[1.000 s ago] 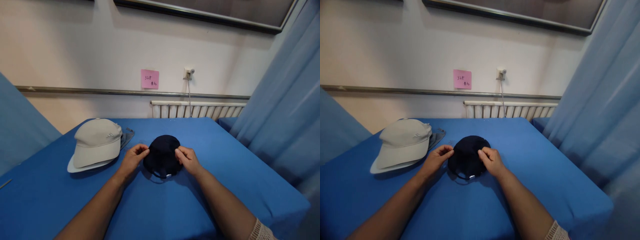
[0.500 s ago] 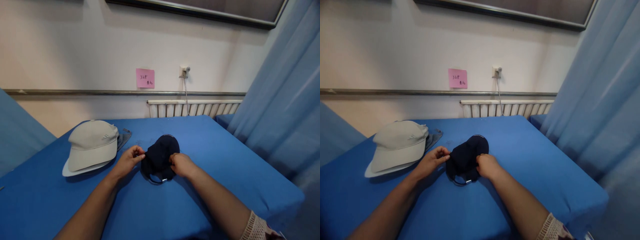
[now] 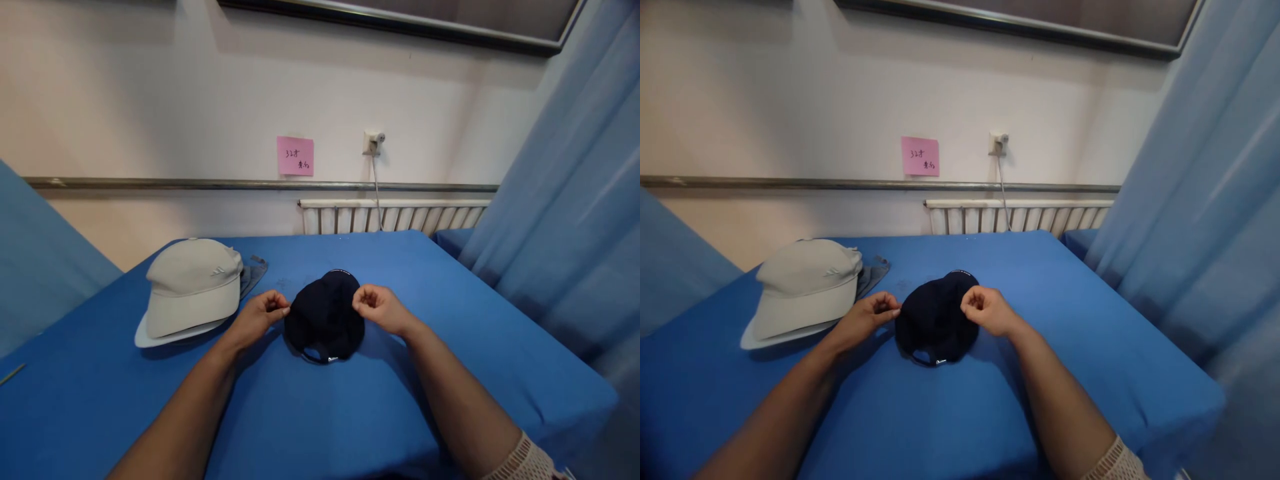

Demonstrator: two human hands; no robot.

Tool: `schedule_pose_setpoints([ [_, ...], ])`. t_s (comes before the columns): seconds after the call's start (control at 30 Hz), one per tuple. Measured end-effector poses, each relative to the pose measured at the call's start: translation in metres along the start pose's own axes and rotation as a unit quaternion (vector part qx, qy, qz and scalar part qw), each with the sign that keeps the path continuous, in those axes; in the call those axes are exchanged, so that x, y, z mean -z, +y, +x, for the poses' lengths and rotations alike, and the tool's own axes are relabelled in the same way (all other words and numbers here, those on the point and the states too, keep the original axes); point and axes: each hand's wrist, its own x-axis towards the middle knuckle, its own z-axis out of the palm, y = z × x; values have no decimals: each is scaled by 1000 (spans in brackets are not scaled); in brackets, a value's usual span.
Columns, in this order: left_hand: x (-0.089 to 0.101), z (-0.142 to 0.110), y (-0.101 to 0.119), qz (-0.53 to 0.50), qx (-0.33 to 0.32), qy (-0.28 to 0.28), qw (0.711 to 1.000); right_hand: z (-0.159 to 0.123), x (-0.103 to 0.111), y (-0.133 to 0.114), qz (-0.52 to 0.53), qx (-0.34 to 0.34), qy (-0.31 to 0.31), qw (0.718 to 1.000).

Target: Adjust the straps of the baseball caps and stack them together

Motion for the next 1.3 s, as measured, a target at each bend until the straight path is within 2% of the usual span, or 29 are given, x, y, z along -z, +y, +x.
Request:
schedule_pose_setpoints([
  [0.07,0,0,-1,-4,1,-4,1000,1,-3,-3,55,16,55,997],
  [0.17,-4,2,-6,-3,1,-22,1000,0,-20,-11,13,50,101,994],
  [0.27,-9,4,-9,15,-13,-30,999,0,-39,-19,-96,103,84,986],
  [0.37,-12,3,-8,19,-21,-28,999,1,-49,-22,-149,125,67,979],
  [0.43,-12,1,-6,-4,-19,-23,1000,4,-49,-20,-125,110,92,982],
  [0.57,-11,-4,0,-113,-13,-29,993,9,-42,-10,33,40,175,983],
  [0.67,-12,-5,0,-142,-13,-39,989,9,-38,-5,90,15,182,979],
  [0.8,-12,-4,-1,-67,-39,-26,997,4,-37,-7,48,29,173,983],
  [0.9,-12,-8,7,19,-88,-16,996,0,-37,-11,-5,49,179,983],
  [1.03,-23,-25,27,200,-184,-30,962,-1,-37,-12,-30,57,183,981],
  [1.1,-31,-33,36,245,-214,-46,944,-1,-38,-12,-36,60,181,981],
  [1.17,-36,-38,41,252,-228,-56,939,-2,-38,-12,-42,62,179,981],
  [1.3,-31,-35,40,190,-194,-57,961,-3,-33,-12,-40,64,189,979],
])
